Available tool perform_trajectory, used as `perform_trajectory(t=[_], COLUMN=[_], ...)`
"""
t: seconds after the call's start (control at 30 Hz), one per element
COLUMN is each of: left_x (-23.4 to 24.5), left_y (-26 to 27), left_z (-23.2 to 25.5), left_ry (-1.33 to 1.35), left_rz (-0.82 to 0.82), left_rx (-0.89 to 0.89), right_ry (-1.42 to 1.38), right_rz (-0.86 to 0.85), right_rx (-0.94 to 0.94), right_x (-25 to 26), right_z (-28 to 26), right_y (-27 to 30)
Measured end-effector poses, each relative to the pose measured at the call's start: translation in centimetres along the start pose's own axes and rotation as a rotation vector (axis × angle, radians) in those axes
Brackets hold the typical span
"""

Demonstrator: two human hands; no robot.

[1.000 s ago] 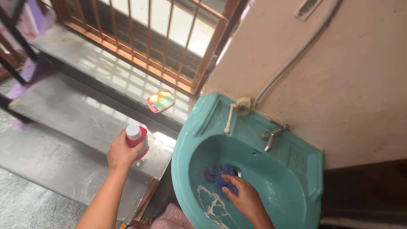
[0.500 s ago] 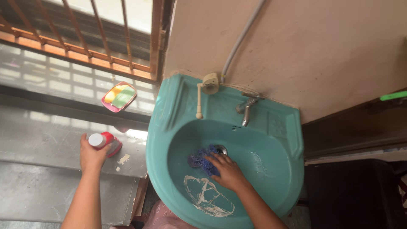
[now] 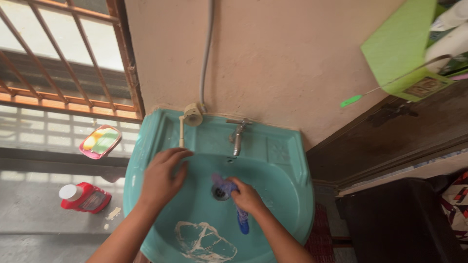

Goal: The person applies liquid cleaner from a bottle onto the surface of a sink and then uses a cloth to scrub the basin, the faucet, and the surrounding edges.

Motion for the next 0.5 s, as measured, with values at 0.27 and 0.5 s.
perform_trajectory(t=[0.27,0.5], left_x=[-12.4,-18.6], left_y=[-12.2,-14.2], left_z=[3.9,3.5], left_ry=[-0.473,-0.704], left_rz=[0.056,-0.366], left_rx=[-0.151,0.156], right_ry=[-1.143,-1.332], right_rz=[-0.174,-0.308], right_rx=[0.171,0.048], right_x=[1.6,0.8], right_z=[2.9,4.6], right_y=[-1.2,-6.3])
Point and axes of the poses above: each hand's wrist, its own y-axis away from the middle knuckle, its own x-axis out of the back of the hand, z = x × y, the point moved 3 cm from there along -y, towards the middle knuckle, and after that the axes turned 11 degrees about -z, right-handed, at the moved point
